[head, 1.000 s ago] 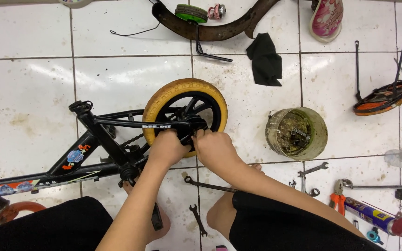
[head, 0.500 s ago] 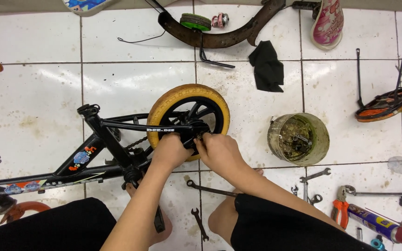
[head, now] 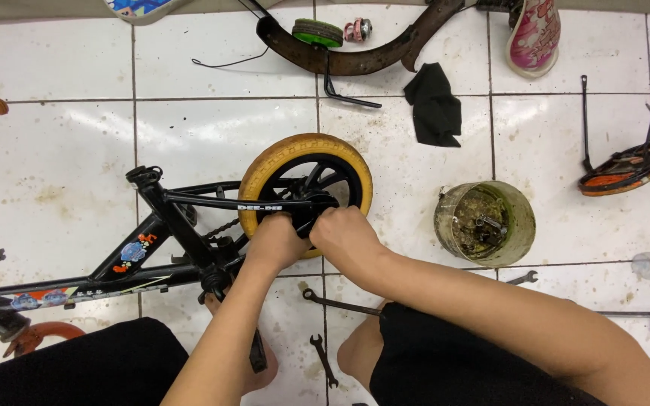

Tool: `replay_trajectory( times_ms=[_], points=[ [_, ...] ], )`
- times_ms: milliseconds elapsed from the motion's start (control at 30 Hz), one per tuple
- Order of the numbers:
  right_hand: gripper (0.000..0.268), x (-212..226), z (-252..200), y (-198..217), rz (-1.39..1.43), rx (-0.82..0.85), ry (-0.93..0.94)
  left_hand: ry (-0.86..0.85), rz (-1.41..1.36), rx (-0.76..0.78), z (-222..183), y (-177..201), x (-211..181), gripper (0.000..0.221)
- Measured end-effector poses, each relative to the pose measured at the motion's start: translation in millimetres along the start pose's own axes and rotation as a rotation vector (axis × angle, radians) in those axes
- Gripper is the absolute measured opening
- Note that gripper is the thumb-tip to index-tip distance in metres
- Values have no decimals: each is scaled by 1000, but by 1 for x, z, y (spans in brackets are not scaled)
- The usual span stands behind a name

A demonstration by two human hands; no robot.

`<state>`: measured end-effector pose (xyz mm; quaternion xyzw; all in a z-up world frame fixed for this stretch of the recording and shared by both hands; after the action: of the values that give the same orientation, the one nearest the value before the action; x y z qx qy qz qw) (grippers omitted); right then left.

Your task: Adjusting the tension of a bicycle chain by loosening axle nuts with a wrench and repositioning the rear wheel.

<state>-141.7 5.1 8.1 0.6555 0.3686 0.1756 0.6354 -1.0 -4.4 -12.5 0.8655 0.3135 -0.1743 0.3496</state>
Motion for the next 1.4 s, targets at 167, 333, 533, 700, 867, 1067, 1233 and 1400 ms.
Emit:
replay_trajectory(
  times_ms=[167,333,533,700,867,1067,1233,1400],
  points=[
    [24,5,1,0,-64,-10,26,-10,-12,5,-6,2,3,47],
    [28,-1,-2,-9,448,69,-193,-40,-27,-10,3,-6,23,49],
    [34,0,-8,-6,799,54,-471,-60,-45,-15,-1,-2,20,48],
    [35,3,-11,1,1062,157,-682,-67,-63,-8,0,0,20,49],
    [33,14,-12,-5,1406,204,-932,-64,-59,5,-2,-1,20,48],
    [32,30,-13,-20,1912,88,-1261,-82,-100,6,-16,7,12,46],
    [38,28,-25,-4,1878,135,-1157,-64,-85,20,-7,1,20,47],
    [31,21,-37,-16,1766,136,-1071,-53,-64,39,-7,5,15,43]
  ],
)
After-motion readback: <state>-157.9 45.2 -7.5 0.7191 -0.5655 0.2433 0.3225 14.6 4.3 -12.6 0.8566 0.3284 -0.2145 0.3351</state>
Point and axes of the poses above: each hand's wrist, its own z-axis towards the middle knuckle, its own y-axis out of the back of the hand, x = y × z, the point moved 1 cm from there along z, towards the middle knuckle, and after that the axes turned 9 degrees about -z, right-handed, at the moved point
